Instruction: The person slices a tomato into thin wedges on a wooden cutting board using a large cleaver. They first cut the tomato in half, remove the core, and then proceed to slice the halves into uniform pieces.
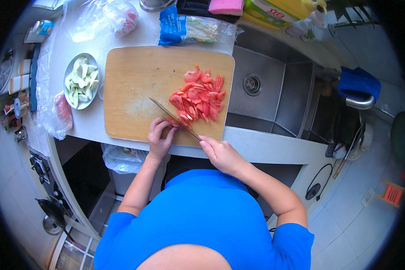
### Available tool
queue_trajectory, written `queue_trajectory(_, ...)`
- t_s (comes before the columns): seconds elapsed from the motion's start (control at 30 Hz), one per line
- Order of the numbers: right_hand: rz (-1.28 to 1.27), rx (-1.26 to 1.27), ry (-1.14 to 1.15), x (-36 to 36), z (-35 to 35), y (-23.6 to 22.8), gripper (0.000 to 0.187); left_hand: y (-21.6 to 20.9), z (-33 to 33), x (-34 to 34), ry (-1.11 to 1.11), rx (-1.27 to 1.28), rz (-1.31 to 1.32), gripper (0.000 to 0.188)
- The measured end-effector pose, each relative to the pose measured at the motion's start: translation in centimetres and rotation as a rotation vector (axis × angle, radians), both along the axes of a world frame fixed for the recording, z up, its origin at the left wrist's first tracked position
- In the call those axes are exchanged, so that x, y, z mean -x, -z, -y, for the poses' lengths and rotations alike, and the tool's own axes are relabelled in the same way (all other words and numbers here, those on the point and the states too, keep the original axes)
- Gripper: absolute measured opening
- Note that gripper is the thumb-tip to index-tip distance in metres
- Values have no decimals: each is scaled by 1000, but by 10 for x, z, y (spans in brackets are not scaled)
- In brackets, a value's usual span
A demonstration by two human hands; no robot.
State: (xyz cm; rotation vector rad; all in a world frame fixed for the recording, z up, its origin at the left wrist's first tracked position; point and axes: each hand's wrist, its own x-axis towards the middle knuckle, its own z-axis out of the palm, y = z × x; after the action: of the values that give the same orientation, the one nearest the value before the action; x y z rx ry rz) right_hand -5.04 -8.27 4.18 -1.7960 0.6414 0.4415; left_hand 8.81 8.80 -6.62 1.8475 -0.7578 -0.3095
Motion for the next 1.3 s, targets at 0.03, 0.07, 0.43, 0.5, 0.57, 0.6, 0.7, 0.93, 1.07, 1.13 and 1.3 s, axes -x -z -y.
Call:
queue_trajectory(0.03, 37, -24, 28, -6, -2, -3, 40, 1, -2, -2, 3, 3, 56, 24)
queue_trajectory(0.07, 73, -49, 57, -10, -1, -8, 40, 2, -3, -3, 5, 6, 112, 24)
queue_trajectory(0.43, -138, -60, -151, -4, 29, -33, 44, -7, 0, -6, 48, 24, 130, 21)
queue_trajectory(0.5, -180, -91, -153, -8, 31, -35, 43, -6, 0, -5, 54, 21, 126, 22)
queue_trajectory(0.57, -207, -117, -154, -13, 30, -36, 43, -4, 0, -4, 59, 19, 132, 25)
queue_trajectory(0.6, -211, -129, -146, -14, 29, -34, 43, -4, -1, -3, 54, 14, 109, 26)
queue_trajectory(0.7, -197, -147, -131, -14, 26, -29, 43, -8, 0, -1, 47, 6, 74, 30)
queue_trajectory(0.93, -184, -109, -122, -13, 23, -35, 41, -6, 2, 4, 25, 5, 102, 29)
queue_trajectory(1.07, -213, -81, -127, -9, 23, -47, 42, -9, 4, 2, 28, -9, 121, 28)
queue_trajectory(1.13, -223, -70, -135, -6, 23, -50, 42, -8, 3, 2, 29, -8, 115, 27)
queue_trajectory(1.3, -213, -50, -146, -8, 22, -52, 41, -9, 4, 3, 27, -7, 94, 28)
